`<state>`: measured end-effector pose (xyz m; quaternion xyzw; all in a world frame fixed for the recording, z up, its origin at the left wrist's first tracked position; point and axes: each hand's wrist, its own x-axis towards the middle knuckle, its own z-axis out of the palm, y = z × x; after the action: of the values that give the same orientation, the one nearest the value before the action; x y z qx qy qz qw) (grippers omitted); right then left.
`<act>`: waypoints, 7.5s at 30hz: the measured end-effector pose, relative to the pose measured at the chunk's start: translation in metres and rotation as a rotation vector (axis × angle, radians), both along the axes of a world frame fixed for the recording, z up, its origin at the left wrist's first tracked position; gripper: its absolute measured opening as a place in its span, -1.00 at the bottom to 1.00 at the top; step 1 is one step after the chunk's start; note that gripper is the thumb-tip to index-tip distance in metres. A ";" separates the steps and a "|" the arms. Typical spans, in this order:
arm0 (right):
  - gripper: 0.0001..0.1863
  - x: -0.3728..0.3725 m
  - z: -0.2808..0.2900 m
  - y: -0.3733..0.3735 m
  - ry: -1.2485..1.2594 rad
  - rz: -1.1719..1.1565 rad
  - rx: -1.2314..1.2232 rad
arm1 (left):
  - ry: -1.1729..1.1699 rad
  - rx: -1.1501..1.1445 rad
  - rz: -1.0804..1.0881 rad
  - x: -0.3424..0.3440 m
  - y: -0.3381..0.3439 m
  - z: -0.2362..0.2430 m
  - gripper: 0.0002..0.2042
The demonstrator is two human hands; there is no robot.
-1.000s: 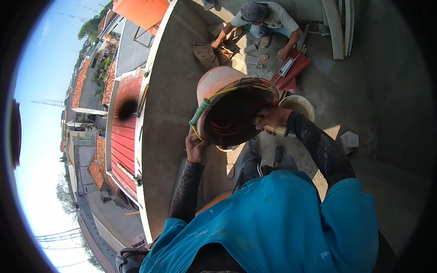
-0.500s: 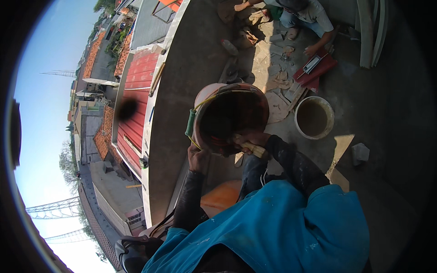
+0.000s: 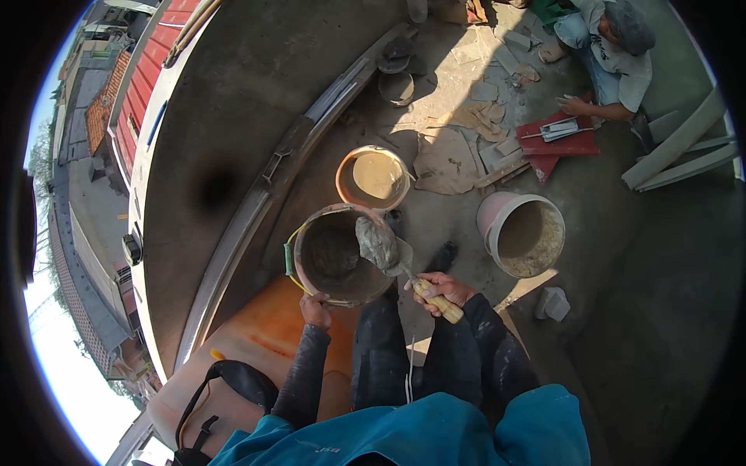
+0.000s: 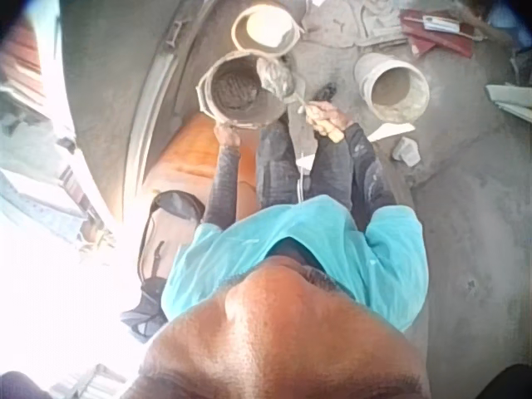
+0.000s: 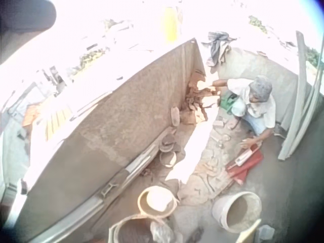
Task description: The person applies mortar onto a concrete structure using a trowel, mixes cement mortar in a bucket with a trowel and hands, and then opens a plastic water bottle.
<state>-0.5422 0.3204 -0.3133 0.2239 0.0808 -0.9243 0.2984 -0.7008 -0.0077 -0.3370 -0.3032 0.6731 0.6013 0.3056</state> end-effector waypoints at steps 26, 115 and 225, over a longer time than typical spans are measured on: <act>-0.57 -0.129 -0.176 -0.027 0.163 0.727 1.816 | -0.143 -0.013 0.405 -0.017 -0.014 -0.112 -0.67; -0.80 0.079 0.209 0.001 0.047 0.136 2.598 | 0.952 0.522 -1.001 0.087 0.202 0.315 -0.67; -0.67 -0.016 0.124 0.025 0.191 0.008 1.070 | 0.117 0.495 0.029 -0.054 0.136 0.093 -0.66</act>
<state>-0.5583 0.3450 -0.1895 0.2594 0.5677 -0.7691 0.1375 -0.7552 0.1280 -0.2441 -0.1935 0.5173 0.7687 0.3226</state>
